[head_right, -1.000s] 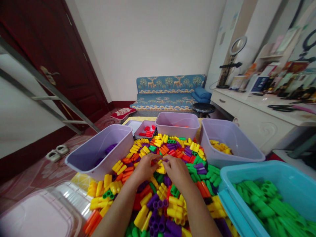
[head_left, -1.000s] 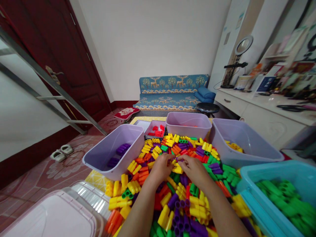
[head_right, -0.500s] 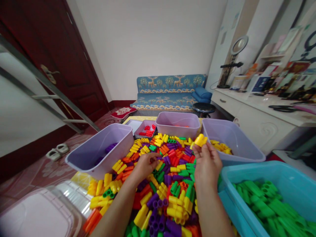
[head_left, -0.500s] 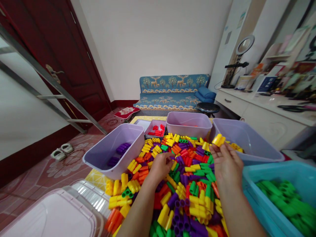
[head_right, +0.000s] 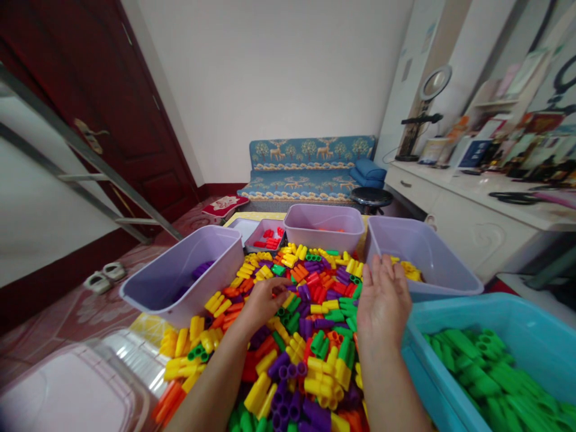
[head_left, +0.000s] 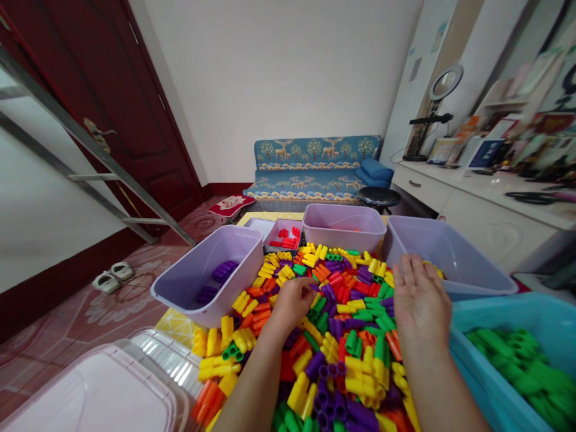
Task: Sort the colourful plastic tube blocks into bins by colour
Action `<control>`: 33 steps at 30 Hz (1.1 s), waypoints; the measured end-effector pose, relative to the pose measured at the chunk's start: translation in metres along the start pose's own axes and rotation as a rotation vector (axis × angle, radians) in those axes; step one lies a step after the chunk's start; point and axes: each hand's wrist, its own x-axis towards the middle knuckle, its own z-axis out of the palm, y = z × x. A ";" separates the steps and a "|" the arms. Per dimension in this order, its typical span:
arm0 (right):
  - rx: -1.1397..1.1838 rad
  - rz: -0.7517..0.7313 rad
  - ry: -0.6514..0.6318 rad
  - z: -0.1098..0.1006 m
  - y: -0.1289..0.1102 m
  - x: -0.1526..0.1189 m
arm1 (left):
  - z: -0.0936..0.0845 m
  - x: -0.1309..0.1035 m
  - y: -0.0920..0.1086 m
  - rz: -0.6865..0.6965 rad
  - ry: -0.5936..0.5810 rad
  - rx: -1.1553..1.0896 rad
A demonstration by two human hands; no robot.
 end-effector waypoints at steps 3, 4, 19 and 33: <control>-0.054 0.081 -0.031 0.002 0.001 -0.002 | -0.003 0.000 0.003 -0.008 0.109 0.162; -0.101 0.127 -0.060 0.002 0.002 -0.002 | -0.004 -0.001 0.004 -0.027 0.182 0.250; -1.652 -0.076 -1.030 0.002 0.033 -0.039 | -0.003 -0.002 0.000 -0.023 0.110 0.115; -1.061 -0.005 -0.862 0.008 0.039 -0.031 | 0.003 -0.002 0.014 0.036 0.034 -0.277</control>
